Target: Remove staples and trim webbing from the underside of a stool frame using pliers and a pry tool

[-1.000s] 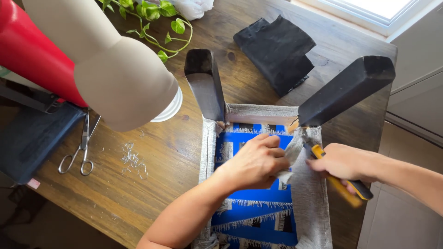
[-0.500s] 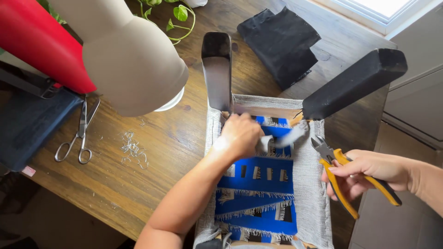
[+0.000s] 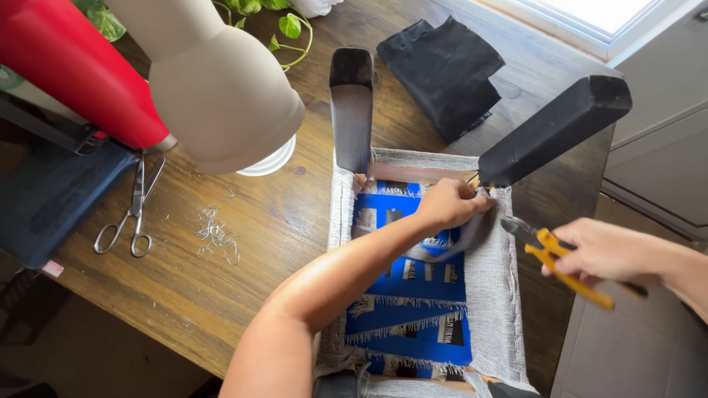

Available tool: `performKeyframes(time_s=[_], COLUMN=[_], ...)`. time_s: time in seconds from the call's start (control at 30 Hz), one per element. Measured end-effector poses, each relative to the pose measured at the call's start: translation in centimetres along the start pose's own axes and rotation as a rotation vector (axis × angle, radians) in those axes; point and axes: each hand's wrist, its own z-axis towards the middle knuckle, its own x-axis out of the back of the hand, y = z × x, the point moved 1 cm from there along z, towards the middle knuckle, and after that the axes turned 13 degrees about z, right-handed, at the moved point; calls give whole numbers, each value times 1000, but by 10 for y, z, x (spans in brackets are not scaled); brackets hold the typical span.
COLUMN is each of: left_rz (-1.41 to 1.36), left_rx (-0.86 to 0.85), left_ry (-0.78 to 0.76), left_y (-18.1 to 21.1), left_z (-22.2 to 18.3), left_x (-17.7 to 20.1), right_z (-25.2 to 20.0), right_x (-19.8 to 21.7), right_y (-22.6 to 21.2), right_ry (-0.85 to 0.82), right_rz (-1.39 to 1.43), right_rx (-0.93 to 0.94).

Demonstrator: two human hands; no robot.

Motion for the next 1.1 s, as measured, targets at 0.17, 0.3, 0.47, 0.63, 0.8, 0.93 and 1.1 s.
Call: performKeyframes(time_s=[0.17,0.3,0.47,0.63,0.8,0.93,1.1], left_rz=[-279,-120,-339,-268,-315,-267,-256], left_rx=[9,-127,-72,31,43,3,-74], left_ry=[-64,93,117,49,-78,-119,-107], left_y=[-5,-16,-13,-29,-20,-28,-32], left_z=[-12,-12,-26,1,-6,8,8], left_x=[-4,-14,-21,-29,-14,-12,-19], right_z=[20,-1,-29,-14,-39,-47,-51], right_x=[1,-25,-40,-22,-15,-21,-38], right_y=[-32,-60,-68,-16,-12,-28,-81], right_ry=[353,391,9,-201,-136,-118,202], right_rz=[-978,-980,-171,147,379,351,130], right_rx=[4,63,-163,-137,-20,-79,-233])
